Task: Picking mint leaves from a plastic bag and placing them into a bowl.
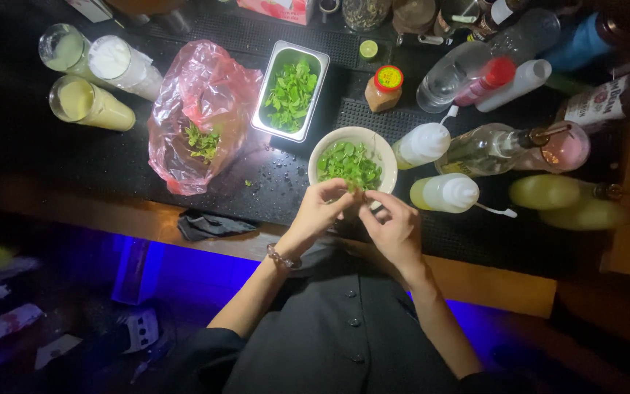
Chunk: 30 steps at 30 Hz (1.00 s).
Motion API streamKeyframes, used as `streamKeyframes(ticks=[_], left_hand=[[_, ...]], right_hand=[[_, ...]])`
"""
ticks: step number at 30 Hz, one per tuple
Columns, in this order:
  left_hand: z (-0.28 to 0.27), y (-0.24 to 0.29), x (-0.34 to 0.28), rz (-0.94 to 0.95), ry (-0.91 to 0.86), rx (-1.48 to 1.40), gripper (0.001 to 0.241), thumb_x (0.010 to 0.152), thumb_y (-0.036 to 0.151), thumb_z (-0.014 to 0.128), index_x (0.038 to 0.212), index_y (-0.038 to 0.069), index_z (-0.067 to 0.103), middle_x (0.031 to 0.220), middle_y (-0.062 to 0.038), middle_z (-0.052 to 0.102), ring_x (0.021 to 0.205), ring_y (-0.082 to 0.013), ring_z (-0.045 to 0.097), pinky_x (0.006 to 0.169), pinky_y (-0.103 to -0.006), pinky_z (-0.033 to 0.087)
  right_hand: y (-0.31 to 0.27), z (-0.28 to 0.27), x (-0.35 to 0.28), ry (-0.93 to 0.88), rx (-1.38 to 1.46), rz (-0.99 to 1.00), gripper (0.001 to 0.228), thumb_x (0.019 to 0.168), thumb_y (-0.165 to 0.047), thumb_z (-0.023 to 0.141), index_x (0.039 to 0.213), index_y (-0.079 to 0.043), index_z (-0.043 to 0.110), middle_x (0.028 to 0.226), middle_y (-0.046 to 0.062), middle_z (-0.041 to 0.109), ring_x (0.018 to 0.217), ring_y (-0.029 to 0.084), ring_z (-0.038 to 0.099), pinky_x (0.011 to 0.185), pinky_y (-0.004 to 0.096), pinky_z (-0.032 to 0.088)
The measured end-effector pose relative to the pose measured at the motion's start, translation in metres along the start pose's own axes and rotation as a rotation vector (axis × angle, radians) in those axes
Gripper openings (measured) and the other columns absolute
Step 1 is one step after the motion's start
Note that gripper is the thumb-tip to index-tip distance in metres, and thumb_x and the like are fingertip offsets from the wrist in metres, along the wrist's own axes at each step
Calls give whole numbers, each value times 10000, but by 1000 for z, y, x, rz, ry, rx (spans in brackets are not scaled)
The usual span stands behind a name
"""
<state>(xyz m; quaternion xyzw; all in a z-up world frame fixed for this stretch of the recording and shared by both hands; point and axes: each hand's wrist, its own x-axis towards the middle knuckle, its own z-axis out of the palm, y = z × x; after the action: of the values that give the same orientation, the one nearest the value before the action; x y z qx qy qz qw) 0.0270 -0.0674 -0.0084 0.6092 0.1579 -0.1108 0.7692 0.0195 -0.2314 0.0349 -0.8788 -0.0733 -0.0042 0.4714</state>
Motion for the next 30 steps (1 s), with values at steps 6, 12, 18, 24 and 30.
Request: streamKeyframes(ticks=[6, 12, 18, 24, 30], left_hand=[[-8, -13, 3, -96, -27, -201, 185, 931, 217, 778, 1050, 89, 718, 953, -69, 758, 852, -139, 727, 555, -208, 621], [-5, -9, 4, -37, -15, -252, 193, 888, 130, 809, 1025, 38, 709, 946, -125, 748, 827, -198, 745, 509, -222, 619], [-2, -9, 2, 73, 72, -92, 84, 860, 15, 762, 920, 29, 704, 819, -104, 713, 625, -129, 638, 433, -214, 549], [-23, 38, 17, 190, 229, 44, 184, 957, 117, 687, 1068, -28, 715, 871, -168, 728, 547, -93, 601, 406, -176, 524], [-85, 66, 82, 626, 392, 702, 80, 863, 81, 696, 916, 44, 744, 772, -148, 740, 739, -339, 749, 628, -422, 578]], right_hand=[[12, 7, -6, 6, 89, 119, 174, 892, -194, 797, 1042, -106, 803, 893, 106, 793, 621, 200, 739, 501, 305, 566], [7, 8, -1, 81, -5, -61, 90, 896, -157, 805, 963, -98, 814, 843, 109, 781, 695, 287, 752, 498, 327, 565], [-9, 7, -2, 90, -122, -104, 69, 913, -195, 788, 942, -143, 822, 810, 49, 772, 641, 217, 728, 477, 281, 555], [-15, 2, -8, 120, -199, -141, 51, 907, -141, 771, 922, -127, 819, 813, 42, 776, 684, 231, 750, 486, 304, 581], [-7, -10, -1, 198, -100, -210, 35, 921, -117, 776, 941, -102, 801, 857, 72, 776, 756, 256, 754, 543, 307, 583]])
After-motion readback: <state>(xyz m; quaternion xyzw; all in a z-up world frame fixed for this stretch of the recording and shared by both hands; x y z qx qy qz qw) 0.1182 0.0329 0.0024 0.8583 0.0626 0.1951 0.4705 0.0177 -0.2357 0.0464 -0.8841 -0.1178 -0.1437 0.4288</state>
